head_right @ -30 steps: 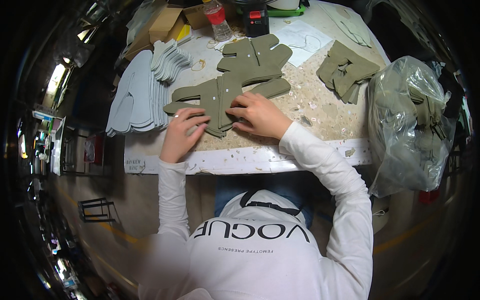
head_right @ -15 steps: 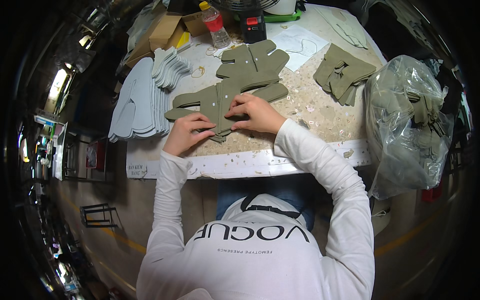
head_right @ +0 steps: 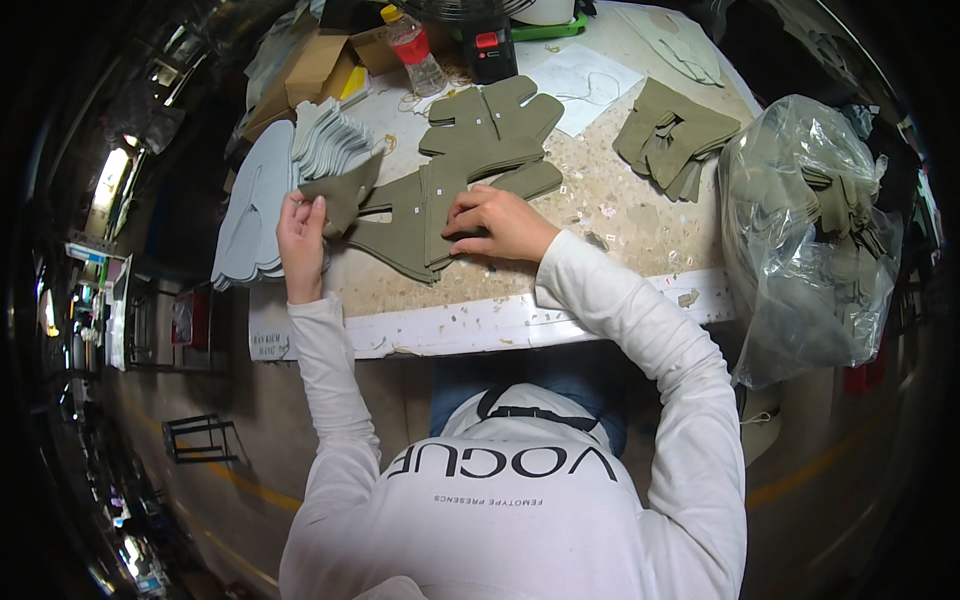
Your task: The person unties a bundle of olive-green cardboard pieces and separates them one by one on a worktable. They use a small blue tool to cut or pry apart stuck pieces, then stack the separated pieces into a neat pile.
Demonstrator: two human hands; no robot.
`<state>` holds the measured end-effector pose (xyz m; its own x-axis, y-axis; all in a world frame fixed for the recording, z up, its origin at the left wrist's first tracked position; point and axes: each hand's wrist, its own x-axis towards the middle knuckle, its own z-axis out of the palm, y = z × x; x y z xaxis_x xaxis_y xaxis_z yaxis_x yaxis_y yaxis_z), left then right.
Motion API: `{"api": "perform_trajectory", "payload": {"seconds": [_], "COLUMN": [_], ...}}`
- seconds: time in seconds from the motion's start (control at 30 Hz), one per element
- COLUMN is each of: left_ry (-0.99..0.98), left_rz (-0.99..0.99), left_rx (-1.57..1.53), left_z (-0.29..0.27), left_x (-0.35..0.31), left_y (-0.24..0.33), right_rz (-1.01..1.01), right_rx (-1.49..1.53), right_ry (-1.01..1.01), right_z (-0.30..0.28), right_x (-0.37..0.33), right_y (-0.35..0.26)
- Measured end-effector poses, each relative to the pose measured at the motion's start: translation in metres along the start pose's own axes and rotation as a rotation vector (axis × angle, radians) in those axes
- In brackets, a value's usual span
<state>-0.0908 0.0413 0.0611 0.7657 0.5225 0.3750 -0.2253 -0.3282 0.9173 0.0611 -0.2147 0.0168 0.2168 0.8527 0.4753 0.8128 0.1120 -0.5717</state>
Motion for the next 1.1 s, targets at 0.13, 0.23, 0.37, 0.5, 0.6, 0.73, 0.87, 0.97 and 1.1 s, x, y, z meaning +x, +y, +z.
{"api": "perform_trajectory", "payload": {"seconds": [0.13, 0.23, 0.37, 0.5, 0.6, 0.73, 0.87, 0.97, 1.1], "left_ry": [0.047, 0.077, 0.106, 0.126, 0.126, 0.099, 0.08, 0.108, 0.191], "left_rz": [0.113, 0.072, 0.069, 0.057, 0.054, 0.046, 0.043, 0.057, 0.133], "left_rx": [0.019, 0.074, 0.1, 0.112, 0.111, 0.127, 0.09, 0.078, 0.25], "left_z": [0.01, 0.015, 0.014, 0.011, 0.01, 0.008, 0.006, 0.01, 0.031], "left_x": [0.003, 0.006, 0.007, 0.005, 0.003, 0.002, 0.001, 0.001, -0.005], "left_y": [0.009, 0.015, 0.015, 0.015, 0.016, 0.014, 0.011, 0.015, 0.032], "right_rz": [-0.097, -0.23, -0.207, -0.189, -0.117, -0.039, -0.11, -0.064, 0.409], "right_rx": [-0.151, -0.346, -0.389, -0.342, -0.233, -0.071, -0.289, -0.325, 0.05], "right_ry": [0.003, 0.026, 0.008, 0.01, -0.034, -0.049, 0.02, 0.112, 0.635], "right_z": [0.002, 0.007, 0.007, 0.004, -0.001, -0.007, 0.004, 0.016, -0.002], "right_x": [-0.001, -0.002, -0.001, -0.001, 0.002, 0.006, -0.002, 0.001, 0.011], "right_y": [-0.004, -0.008, -0.01, -0.012, -0.01, -0.003, -0.01, -0.017, -0.014]}}
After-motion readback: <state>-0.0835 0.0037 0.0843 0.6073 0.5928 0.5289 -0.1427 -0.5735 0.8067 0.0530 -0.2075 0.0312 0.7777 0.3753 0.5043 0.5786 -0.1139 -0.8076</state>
